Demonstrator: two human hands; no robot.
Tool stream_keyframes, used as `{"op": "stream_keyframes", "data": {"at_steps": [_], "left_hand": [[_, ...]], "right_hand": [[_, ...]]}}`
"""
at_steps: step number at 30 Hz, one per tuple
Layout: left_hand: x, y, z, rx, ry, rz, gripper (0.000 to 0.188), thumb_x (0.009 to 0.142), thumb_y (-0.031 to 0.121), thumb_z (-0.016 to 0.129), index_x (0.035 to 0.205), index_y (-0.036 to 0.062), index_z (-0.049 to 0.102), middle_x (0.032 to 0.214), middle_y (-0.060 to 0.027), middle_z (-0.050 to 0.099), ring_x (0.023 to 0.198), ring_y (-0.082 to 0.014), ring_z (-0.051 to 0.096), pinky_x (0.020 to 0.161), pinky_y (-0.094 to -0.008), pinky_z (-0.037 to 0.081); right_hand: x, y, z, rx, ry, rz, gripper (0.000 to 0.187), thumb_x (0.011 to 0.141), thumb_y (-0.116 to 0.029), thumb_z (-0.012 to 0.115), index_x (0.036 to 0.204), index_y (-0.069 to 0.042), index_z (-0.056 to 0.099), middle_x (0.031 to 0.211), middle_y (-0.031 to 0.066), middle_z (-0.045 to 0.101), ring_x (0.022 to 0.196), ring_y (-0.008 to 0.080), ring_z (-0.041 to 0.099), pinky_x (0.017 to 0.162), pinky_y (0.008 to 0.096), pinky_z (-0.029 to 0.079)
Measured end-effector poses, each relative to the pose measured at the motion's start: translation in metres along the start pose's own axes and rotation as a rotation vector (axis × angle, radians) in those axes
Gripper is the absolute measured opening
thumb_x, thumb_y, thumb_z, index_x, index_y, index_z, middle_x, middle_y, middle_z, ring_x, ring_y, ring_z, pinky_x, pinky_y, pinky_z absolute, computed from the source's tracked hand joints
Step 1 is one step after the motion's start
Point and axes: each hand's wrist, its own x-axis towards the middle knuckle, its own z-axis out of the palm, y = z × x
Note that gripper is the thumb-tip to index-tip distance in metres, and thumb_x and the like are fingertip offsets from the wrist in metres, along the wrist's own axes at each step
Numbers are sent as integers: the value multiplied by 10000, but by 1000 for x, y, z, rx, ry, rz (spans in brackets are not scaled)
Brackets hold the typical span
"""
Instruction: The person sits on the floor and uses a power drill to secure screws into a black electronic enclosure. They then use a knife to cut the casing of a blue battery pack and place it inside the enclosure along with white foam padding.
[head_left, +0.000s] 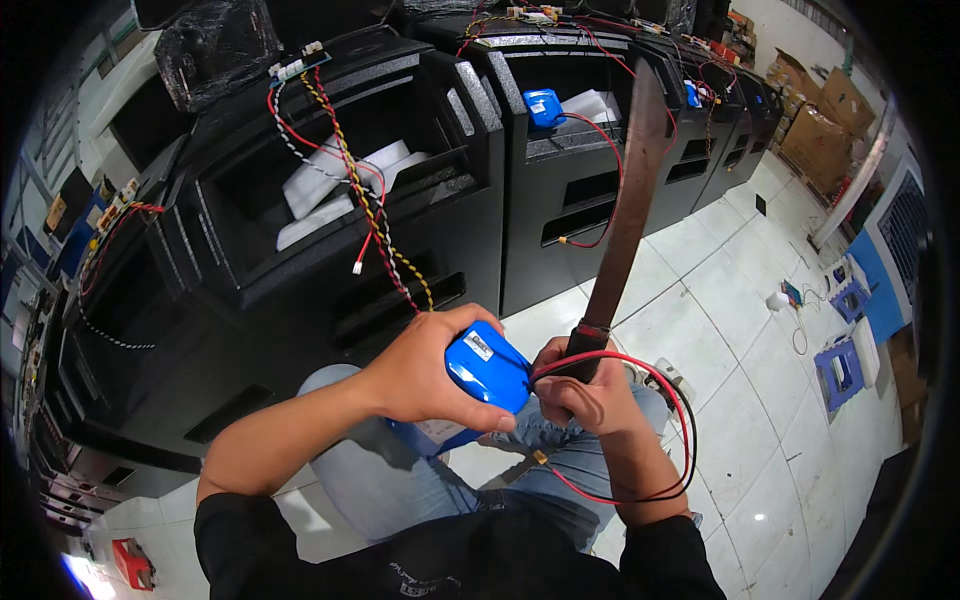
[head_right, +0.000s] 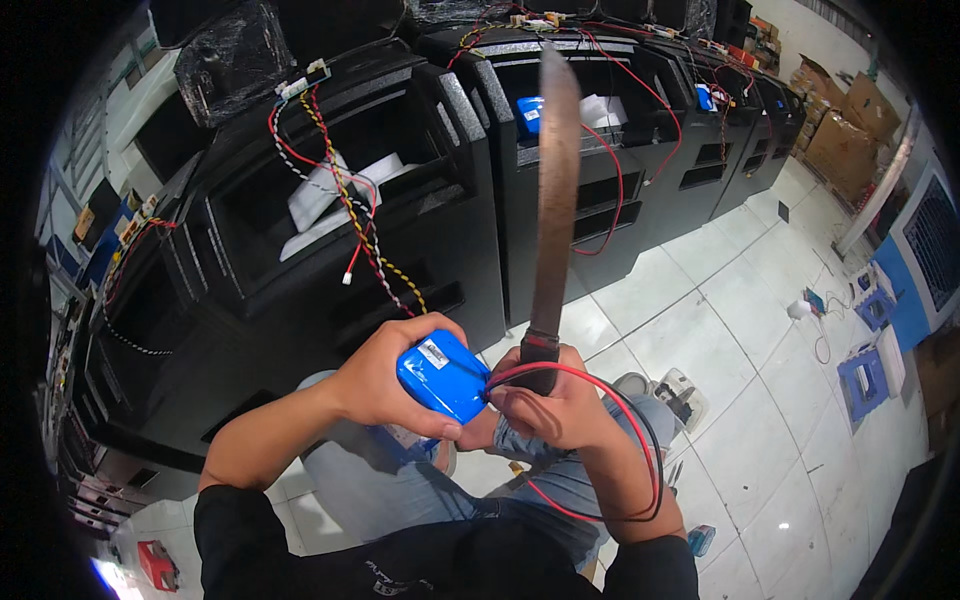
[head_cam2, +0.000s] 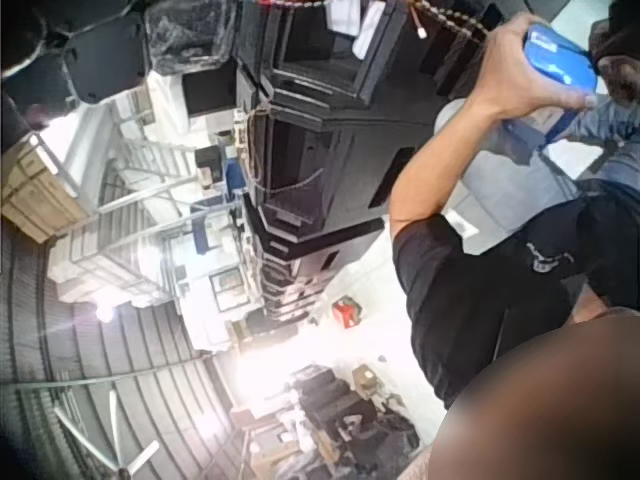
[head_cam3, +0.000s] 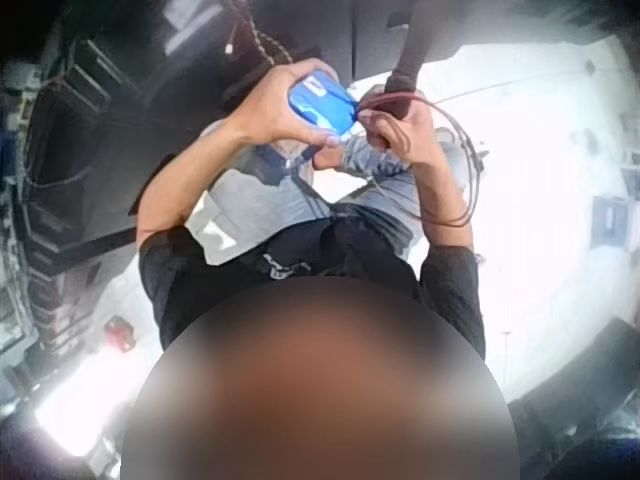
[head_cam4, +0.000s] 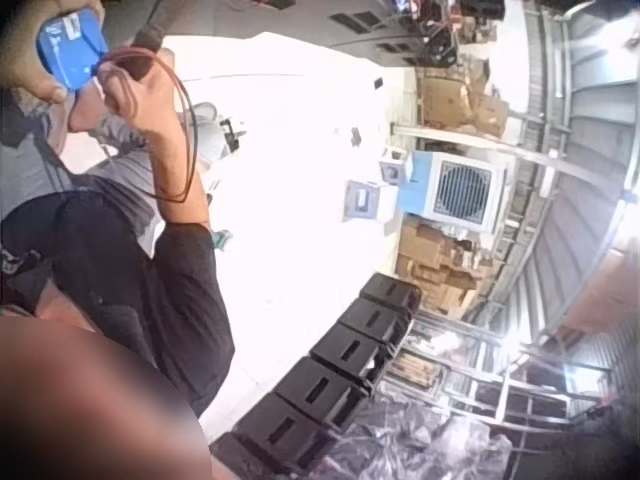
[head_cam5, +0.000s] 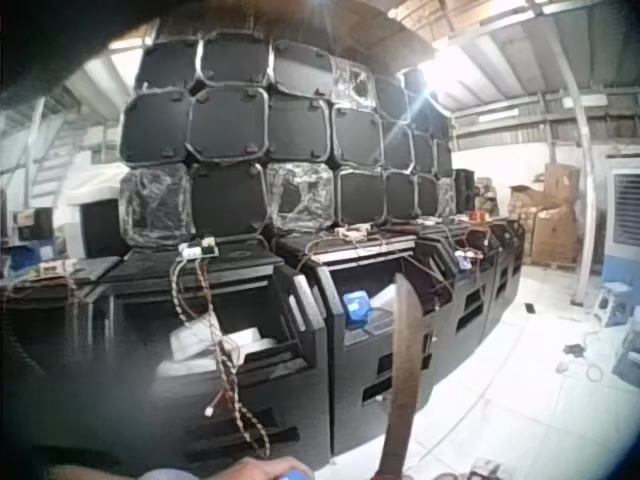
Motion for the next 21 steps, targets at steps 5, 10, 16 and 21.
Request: {"op": "stream_keyframes", "data": {"at_steps": [5,10,16,21], "left_hand": [[-57,-31,40,-381,-87,-127,698,572,278,945,1149,22,646,1035,-67,695,937,-158,667,855,-304,526],[-123,-49,106,-877,-71,-239,801,538,344,906,1197,-17,633,1117,-97,684,1011,-191,665,877,-302,517],[-185,-64,173,-1131,-113,-264,972,532,387,886,1328,-52,540,1148,-120,678,1016,-208,684,936,-330,539],[-216,-71,197,-1265,-159,-266,954,533,413,873,1304,-48,553,1131,-130,683,1015,-230,697,935,-351,560]], "right_hand": [[-35,1,15,63,-198,108,145,792,-56,714,838,21,600,638,39,574,466,112,531,421,255,390],[-74,27,32,96,-343,262,153,763,-54,731,829,8,608,647,36,594,478,110,553,418,255,393],[-126,60,45,18,-497,319,111,735,-11,682,825,24,628,629,46,594,489,106,563,425,256,415],[-156,68,64,-15,-496,275,110,780,-68,672,731,0,601,579,20,551,462,91,543,422,256,412]]}}
